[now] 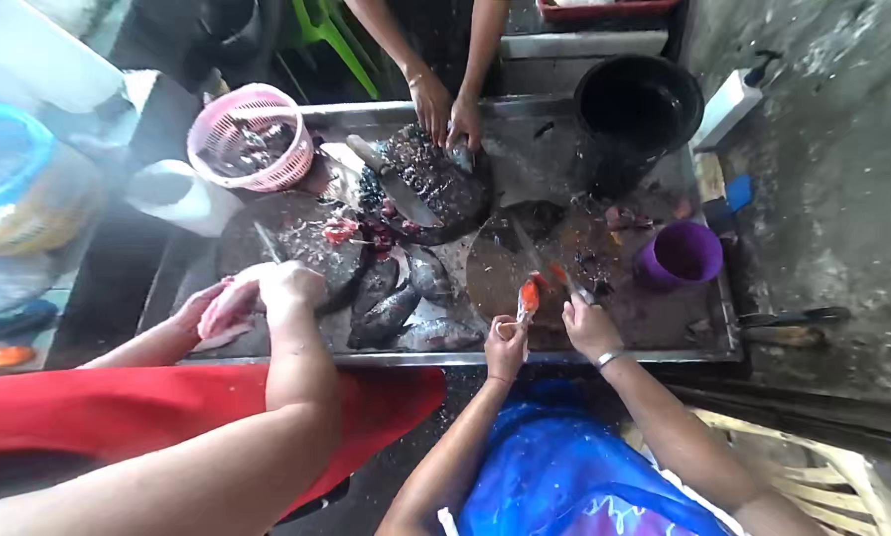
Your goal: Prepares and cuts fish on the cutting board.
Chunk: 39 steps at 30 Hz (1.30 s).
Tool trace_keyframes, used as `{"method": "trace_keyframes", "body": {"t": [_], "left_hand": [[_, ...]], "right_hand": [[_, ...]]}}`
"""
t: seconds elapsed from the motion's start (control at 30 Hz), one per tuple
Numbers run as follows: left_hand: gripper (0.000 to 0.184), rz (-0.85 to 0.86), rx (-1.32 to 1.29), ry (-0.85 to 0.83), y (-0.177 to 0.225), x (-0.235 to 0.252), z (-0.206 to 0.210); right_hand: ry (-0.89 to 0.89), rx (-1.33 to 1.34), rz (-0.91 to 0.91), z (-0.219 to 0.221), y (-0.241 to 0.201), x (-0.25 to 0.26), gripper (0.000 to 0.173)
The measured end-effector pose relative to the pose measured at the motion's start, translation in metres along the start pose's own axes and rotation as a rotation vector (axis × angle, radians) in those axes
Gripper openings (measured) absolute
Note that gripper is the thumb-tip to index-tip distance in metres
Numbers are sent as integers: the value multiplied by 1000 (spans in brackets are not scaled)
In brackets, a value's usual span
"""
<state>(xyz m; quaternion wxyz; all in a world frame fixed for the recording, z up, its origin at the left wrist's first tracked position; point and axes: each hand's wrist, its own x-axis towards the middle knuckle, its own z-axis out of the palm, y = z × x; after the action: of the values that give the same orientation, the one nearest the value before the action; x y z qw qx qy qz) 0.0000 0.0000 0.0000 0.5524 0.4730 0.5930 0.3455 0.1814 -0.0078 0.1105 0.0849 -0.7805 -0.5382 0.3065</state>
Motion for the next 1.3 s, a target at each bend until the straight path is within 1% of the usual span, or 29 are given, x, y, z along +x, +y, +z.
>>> {"method": "trace_keyframes", "body": {"t": [0.07,0.13,0.17,0.2,0.23,0.3,0.33,0.37,0.47,0.53,0.6,0.7,0.77,0.8,0.83,0.87,0.9,0.97,1.07,1.13,1.2,1.3], "left_hand": [[38,-53,-219,-3,-5,-2,-5],[34,-83,-316,6,-4,-3,-8],[33,-93,-345,14,-3,-2,-8],[33,-101,-363,20,-3,-2,-9],[33,-103,-375,27,-2,-3,-10],[33,-88,-384,52,0,-5,-15],[31,-81,-376,66,2,-9,-18],[30,-78,-360,81,6,-12,-22],[29,-57,-326,107,22,-22,-39],[27,-29,-318,84,37,-27,-48],[24,-3,-325,39,51,-29,-53],[24,-1,-321,-71,66,-17,-52],[25,-64,-202,-139,65,4,-47],[30,-126,-74,-146,61,17,-43],[37,-187,109,-131,58,30,-39],[43,-207,320,-109,57,40,-35],[45,-194,475,-78,60,47,-32],[44,-123,602,1,64,52,-29],[50,-126,622,34,55,52,-34],[48,-136,585,52,50,51,-38],[43,-151,557,51,47,50,-39],[42,-158,539,39,44,55,-41]], "right_hand": [[194,73,-129,-20,-17,-16,36],[413,134,-301,-32,-30,-27,36],[476,134,-355,-31,-30,-28,35],[480,116,-369,-24,-25,-26,35],[405,88,-326,-11,-15,-22,36],[58,-7,-81,22,10,-6,39],[-80,-62,24,34,19,0,40],[-143,-96,73,39,23,0,41],[-198,-86,67,20,15,-16,41],[-228,-27,37,11,23,-20,41],[-259,39,61,11,46,-12,44],[-158,103,98,13,79,-4,44],[-61,127,74,9,87,-13,44],[-11,124,38,10,88,-19,44],[24,120,1,11,87,-25,43],[49,125,-37,12,83,-29,43],[60,131,-67,12,76,-31,42],[65,124,-109,11,61,-29,39],[89,112,-155,9,34,-19,39],[176,93,-251,0,13,-12,38],[308,70,-415,-22,-14,-11,37],[572,183,-746,-63,-74,-21,36]]}}
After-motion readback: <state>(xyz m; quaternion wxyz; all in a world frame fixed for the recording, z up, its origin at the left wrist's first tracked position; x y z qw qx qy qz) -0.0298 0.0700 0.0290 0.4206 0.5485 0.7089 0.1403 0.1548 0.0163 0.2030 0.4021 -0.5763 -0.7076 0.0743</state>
